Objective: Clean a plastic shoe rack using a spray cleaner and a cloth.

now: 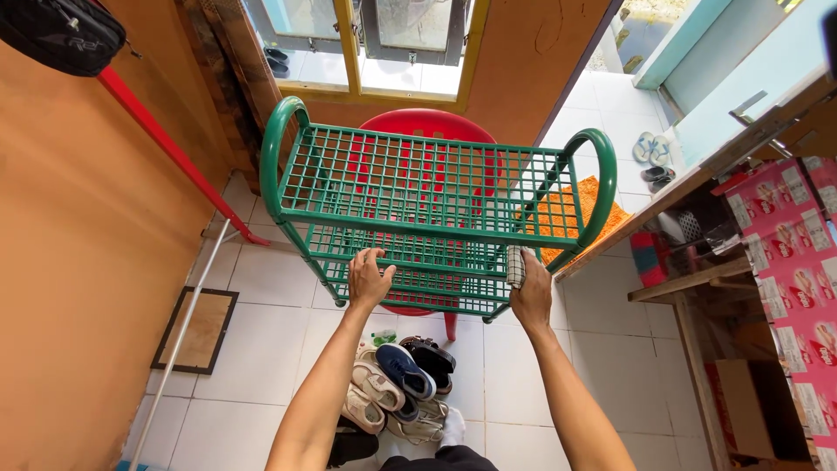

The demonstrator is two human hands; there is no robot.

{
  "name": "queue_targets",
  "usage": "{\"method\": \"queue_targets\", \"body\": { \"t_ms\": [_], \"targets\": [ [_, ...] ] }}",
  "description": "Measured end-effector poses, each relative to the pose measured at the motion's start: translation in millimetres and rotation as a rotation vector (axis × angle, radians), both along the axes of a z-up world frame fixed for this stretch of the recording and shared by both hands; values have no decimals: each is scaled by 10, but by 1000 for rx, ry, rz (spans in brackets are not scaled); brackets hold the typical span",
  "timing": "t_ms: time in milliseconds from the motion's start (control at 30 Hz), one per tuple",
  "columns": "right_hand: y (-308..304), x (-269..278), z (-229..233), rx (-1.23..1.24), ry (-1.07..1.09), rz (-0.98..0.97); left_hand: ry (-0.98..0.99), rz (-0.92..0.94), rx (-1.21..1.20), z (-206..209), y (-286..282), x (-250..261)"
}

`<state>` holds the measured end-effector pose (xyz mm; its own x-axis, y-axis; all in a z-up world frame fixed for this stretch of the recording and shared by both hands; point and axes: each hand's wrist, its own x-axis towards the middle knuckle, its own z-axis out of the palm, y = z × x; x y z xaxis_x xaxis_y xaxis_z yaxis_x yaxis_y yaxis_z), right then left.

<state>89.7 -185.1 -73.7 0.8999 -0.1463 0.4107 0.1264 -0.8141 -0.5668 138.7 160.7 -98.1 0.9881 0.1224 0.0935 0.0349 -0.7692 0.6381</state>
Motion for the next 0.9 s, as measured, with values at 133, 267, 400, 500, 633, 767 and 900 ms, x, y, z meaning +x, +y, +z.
{"method": "queue_targets", "body": {
  "t_ms": [133,267,400,500,633,767,900],
  "targets": [
    [61,118,-47,-138,-22,26,1,-22,65,-109,59,51],
    [78,223,-307,-539,57,-62,14,-81,130,-184,68,74],
    [200,290,-394,-527,257,-62,77,-136,184,-370,111,165],
    [324,331,-345,-446,412,-72,116,-141,212,-460,88,184],
    [438,347,-482,-406,421,-67,122,-137,243,-433,53,126],
    [639,452,-617,-402,344,-30,182,-143,261,-318,43,128],
    [986,521,-624,-365,395,28,261,-151,249,-201,29,125]
  ]
}}
